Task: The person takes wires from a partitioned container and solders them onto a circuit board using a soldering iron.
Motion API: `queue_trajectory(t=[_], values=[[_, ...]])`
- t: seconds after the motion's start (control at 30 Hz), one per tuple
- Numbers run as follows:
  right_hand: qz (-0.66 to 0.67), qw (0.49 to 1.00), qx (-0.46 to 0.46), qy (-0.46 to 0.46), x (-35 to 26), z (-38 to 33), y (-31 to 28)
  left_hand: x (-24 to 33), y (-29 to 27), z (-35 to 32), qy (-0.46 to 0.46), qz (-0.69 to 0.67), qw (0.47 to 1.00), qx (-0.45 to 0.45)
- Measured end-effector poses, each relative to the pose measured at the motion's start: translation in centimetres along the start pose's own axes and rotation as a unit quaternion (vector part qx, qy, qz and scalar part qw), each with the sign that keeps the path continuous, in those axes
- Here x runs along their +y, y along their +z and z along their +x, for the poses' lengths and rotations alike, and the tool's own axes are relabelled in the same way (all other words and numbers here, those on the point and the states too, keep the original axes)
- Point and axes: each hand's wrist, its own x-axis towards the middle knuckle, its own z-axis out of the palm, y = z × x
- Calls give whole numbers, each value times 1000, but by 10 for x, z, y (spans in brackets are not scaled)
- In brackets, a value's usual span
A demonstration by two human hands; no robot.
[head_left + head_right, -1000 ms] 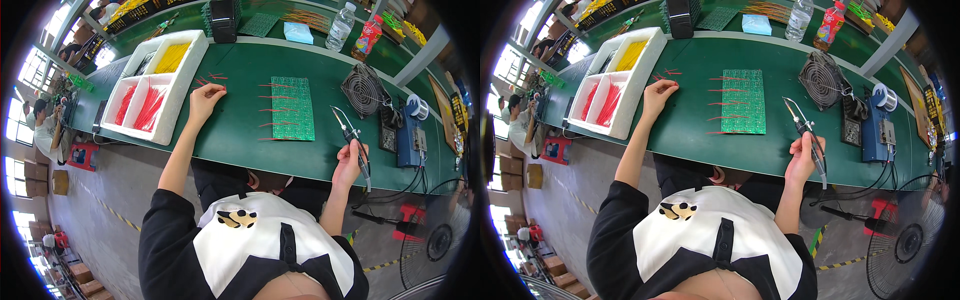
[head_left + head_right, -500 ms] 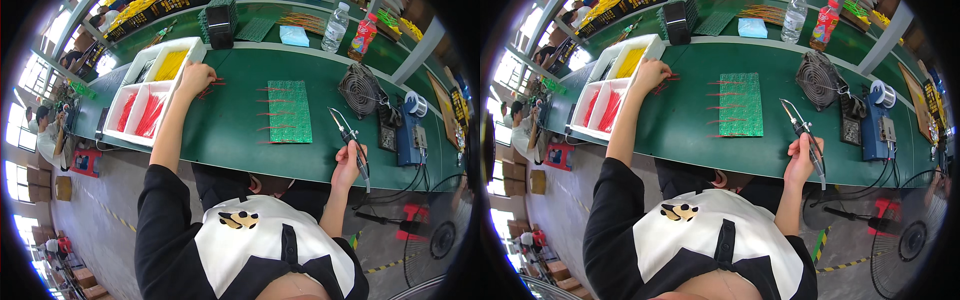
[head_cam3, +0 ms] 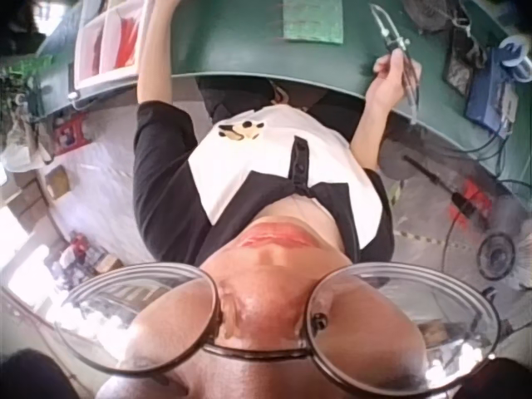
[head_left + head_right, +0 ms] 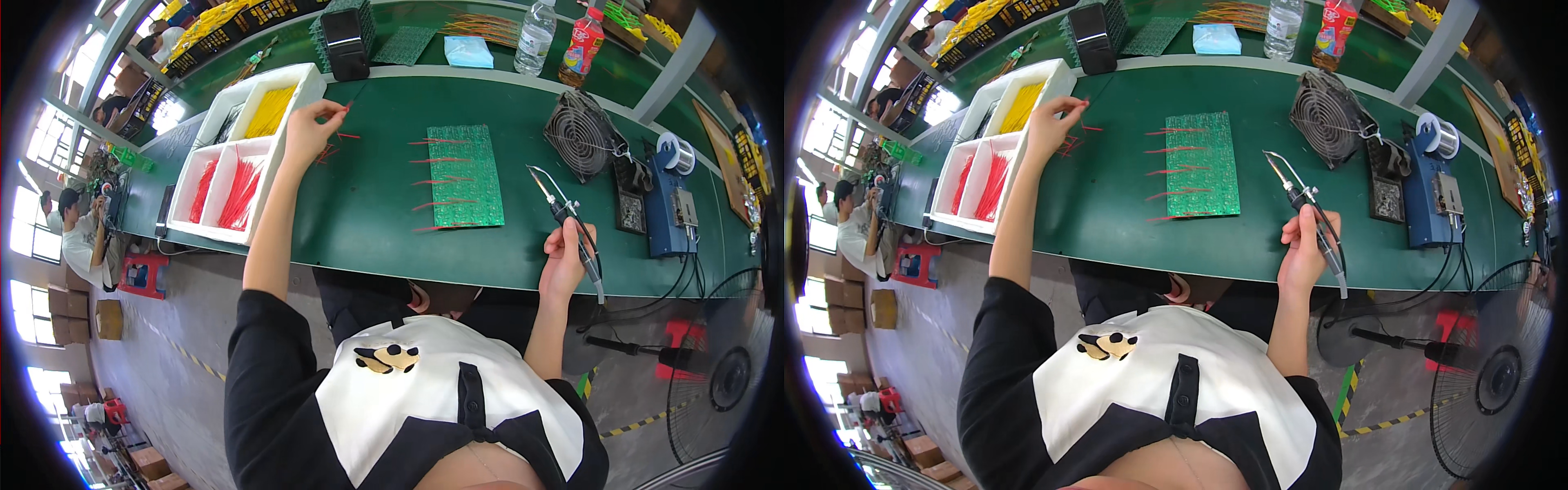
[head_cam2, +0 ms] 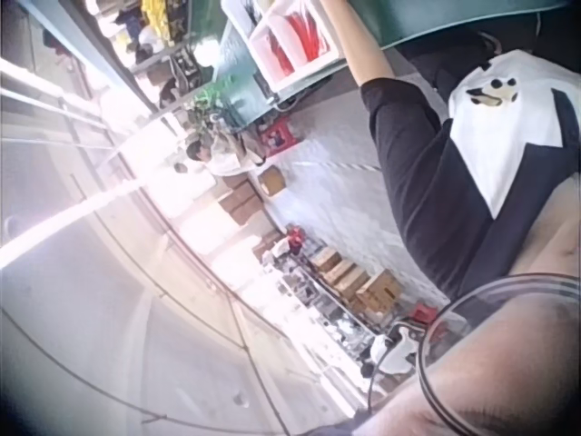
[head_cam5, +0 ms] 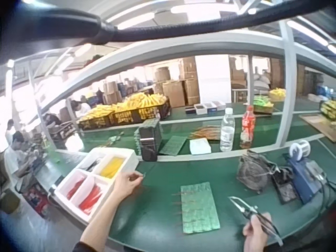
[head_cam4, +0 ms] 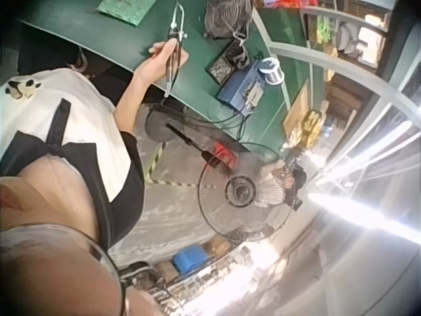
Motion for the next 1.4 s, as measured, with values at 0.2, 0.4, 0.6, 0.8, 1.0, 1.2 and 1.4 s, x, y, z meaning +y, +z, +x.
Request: queue_trajectory(t=[0.2,0.4,0.6,0.8,1.0,1.2,1.4], values=[[-12,1000,-1,4,-2,-1,0,29,15,-56,-125,-393,911,17],[-21,1000,2,2,-3,-2,1,33,18,-75,-294,-454,841,-31],[20,998,-44,27,-6,10,0,55,22,-40,-256,-436,860,-70],[43,990,-92,94,-5,57,18,92,55,6,-96,-331,933,-101],[16,983,-128,131,18,78,27,89,101,21,-23,-315,935,-162],[-9,988,-124,93,25,76,26,106,108,13,-1,-236,964,-121],[-82,987,-118,78,21,72,34,108,122,9,-18,-245,966,-76]])
